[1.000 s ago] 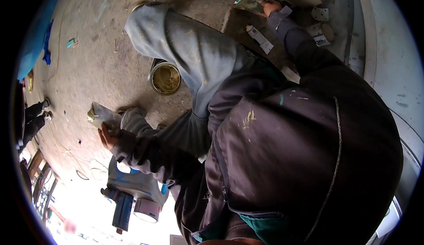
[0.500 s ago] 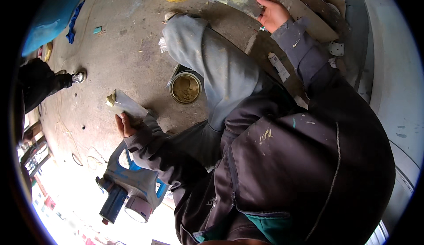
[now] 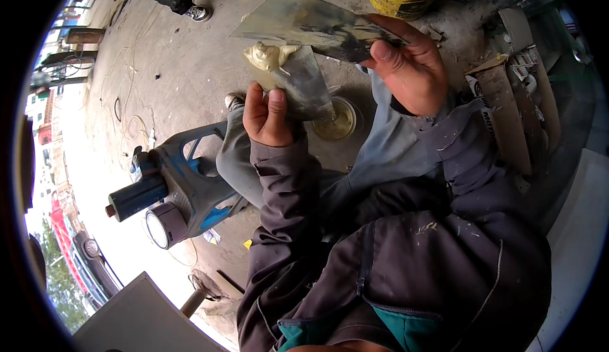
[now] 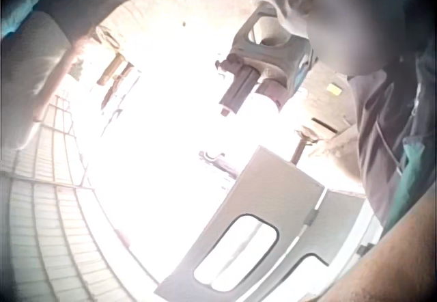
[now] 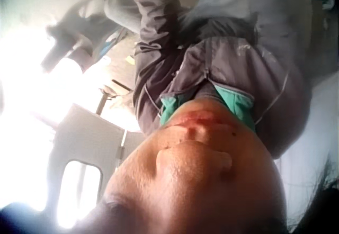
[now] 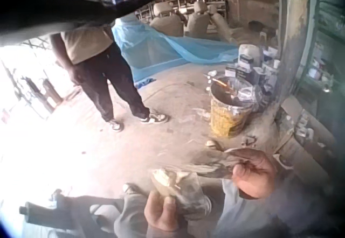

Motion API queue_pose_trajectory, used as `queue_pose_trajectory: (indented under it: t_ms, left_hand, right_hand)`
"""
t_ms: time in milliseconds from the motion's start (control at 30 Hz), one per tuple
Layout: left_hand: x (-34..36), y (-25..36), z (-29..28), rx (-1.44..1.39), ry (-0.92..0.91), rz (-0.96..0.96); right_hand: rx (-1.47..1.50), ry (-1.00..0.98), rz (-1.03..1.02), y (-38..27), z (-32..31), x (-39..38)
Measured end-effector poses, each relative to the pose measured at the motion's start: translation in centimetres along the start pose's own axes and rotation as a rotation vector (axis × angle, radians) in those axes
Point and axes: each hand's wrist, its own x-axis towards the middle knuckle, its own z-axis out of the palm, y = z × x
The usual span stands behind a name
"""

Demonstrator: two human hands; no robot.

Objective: The person scoops a beige paste from a can using a metal scraper and applies it to a flat rectangular board. They spread the paste evenly across the surface, then add a small amount of yellow liquid from a tube and mix it into the paste.

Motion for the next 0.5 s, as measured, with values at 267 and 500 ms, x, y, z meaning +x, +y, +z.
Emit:
queue_pose_trajectory:
  t_ms: [267,500]
  left_hand:
    - [0.7,1.9,-2.8,0.171,-0.011,0.005]
    - [1.5,2.1,-3.8,0.228,-0.019,0.064]
  right_hand:
    - [-0.260,-0.038,-0.044,0.3,1.4,0.7]
    - [-0.475,-0.209,-0.104,-1.4,2.7,2.7]
